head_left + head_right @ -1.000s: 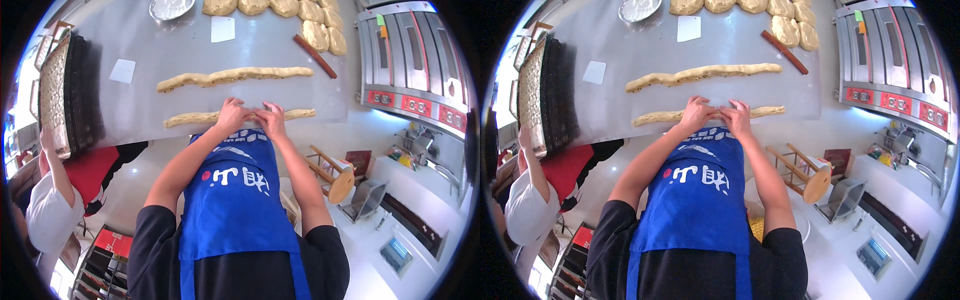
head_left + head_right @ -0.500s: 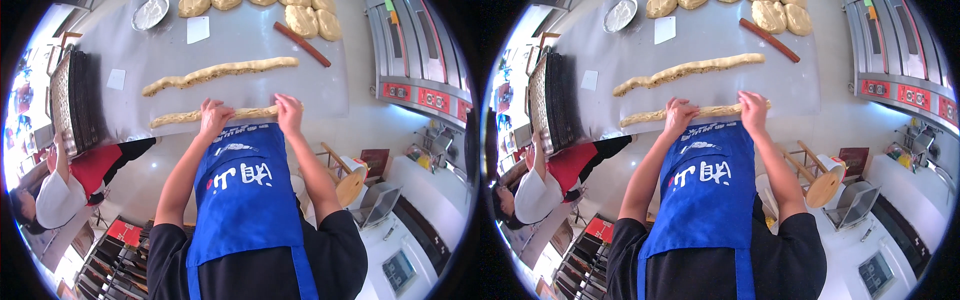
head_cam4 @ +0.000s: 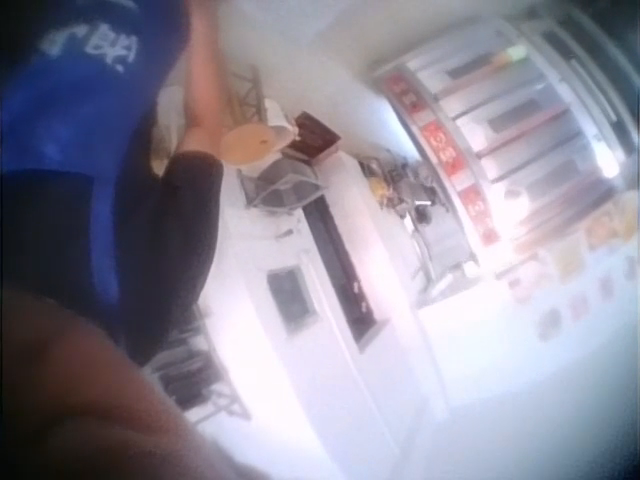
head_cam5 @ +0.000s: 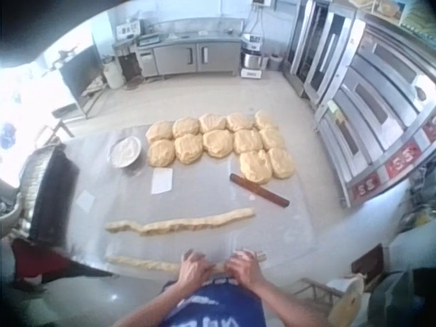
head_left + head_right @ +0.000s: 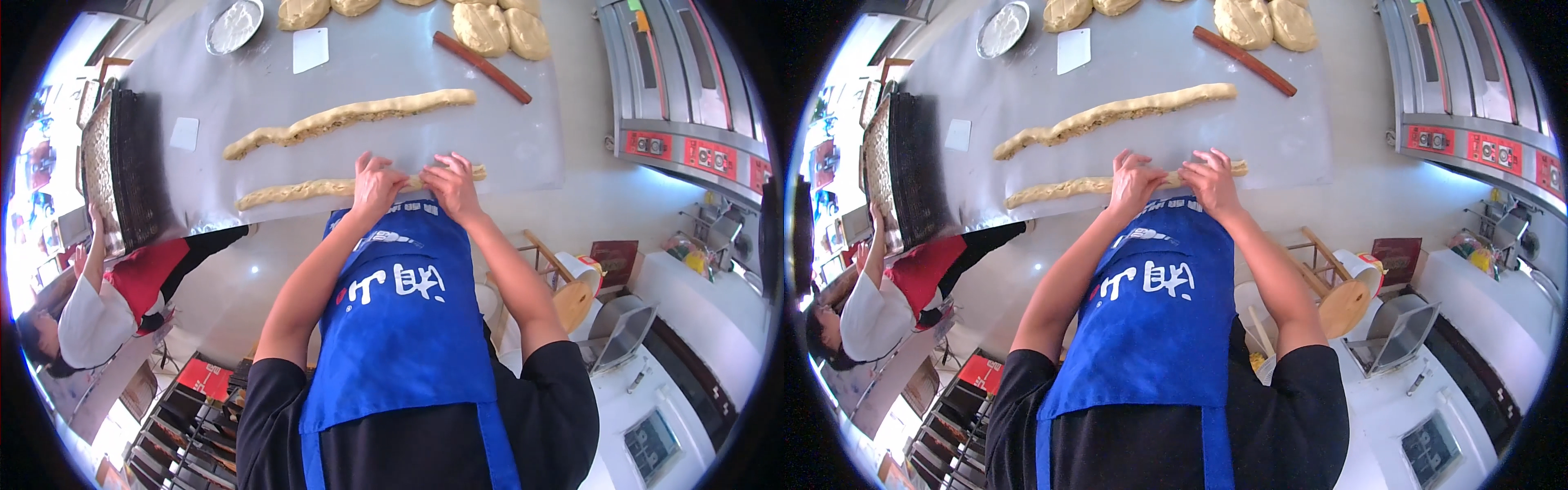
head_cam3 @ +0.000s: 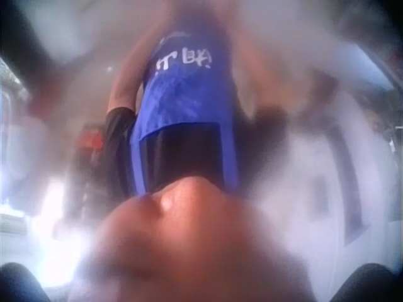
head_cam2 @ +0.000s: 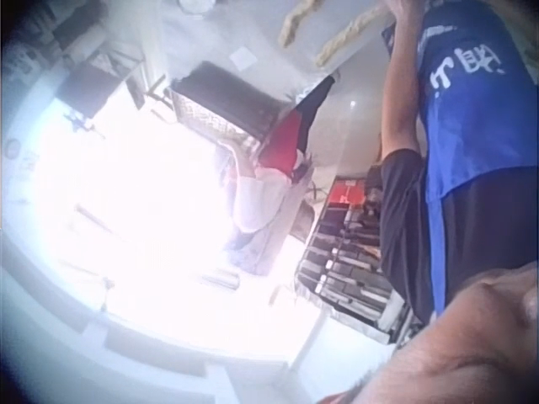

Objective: The person rolls a long dough cylinder filled with stuffing, then uses a scraper to slice it lengthwise and shape the dough into long strips by hand.

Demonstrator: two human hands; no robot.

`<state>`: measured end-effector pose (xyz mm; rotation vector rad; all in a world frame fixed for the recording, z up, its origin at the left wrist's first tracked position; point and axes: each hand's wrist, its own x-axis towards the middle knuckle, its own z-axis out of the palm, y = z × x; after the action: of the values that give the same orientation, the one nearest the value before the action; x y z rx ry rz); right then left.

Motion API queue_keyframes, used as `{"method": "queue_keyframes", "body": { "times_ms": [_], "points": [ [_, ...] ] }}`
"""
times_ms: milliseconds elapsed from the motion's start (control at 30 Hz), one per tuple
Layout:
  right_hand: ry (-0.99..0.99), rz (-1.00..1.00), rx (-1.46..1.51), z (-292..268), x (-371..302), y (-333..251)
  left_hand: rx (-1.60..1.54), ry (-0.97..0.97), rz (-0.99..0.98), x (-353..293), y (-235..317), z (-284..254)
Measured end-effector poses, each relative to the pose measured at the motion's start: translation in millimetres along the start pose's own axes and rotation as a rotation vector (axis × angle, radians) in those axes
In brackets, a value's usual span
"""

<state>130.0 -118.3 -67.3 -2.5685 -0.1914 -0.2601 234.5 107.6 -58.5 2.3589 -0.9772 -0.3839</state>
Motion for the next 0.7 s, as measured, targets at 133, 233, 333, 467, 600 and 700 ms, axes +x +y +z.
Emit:
{"method": "queue_keyframes", "body": {
  "times_ms": [133,233,333,467,600,700],
  "points": [
    [-0.012,0.009,0.064,-5.9,4.9,4.7,-0.072,0.013,-0.086,-1.1,3.3,4.6],
    [0.048,0.049,0.076,-5.1,0.8,9.2,-0.059,0.055,-0.076,-3.5,16.0,7.6],
    [0.026,-0.031,0.015,-5.6,-0.8,16.3,-0.037,0.069,0.021,-0.7,24.4,15.2],
    [0.192,0.115,0.076,-30.4,-1.4,22.6,-0.026,0.062,-0.021,-0.9,27.0,21.4],
    [0.249,0.239,-0.057,-53.2,-30.8,60.0,-0.014,0.112,0.075,1.0,33.8,27.6],
    [0.237,0.231,-0.034,-42.7,-35.7,53.2,0.075,0.120,0.143,5.7,30.5,35.3]
  ]
}}
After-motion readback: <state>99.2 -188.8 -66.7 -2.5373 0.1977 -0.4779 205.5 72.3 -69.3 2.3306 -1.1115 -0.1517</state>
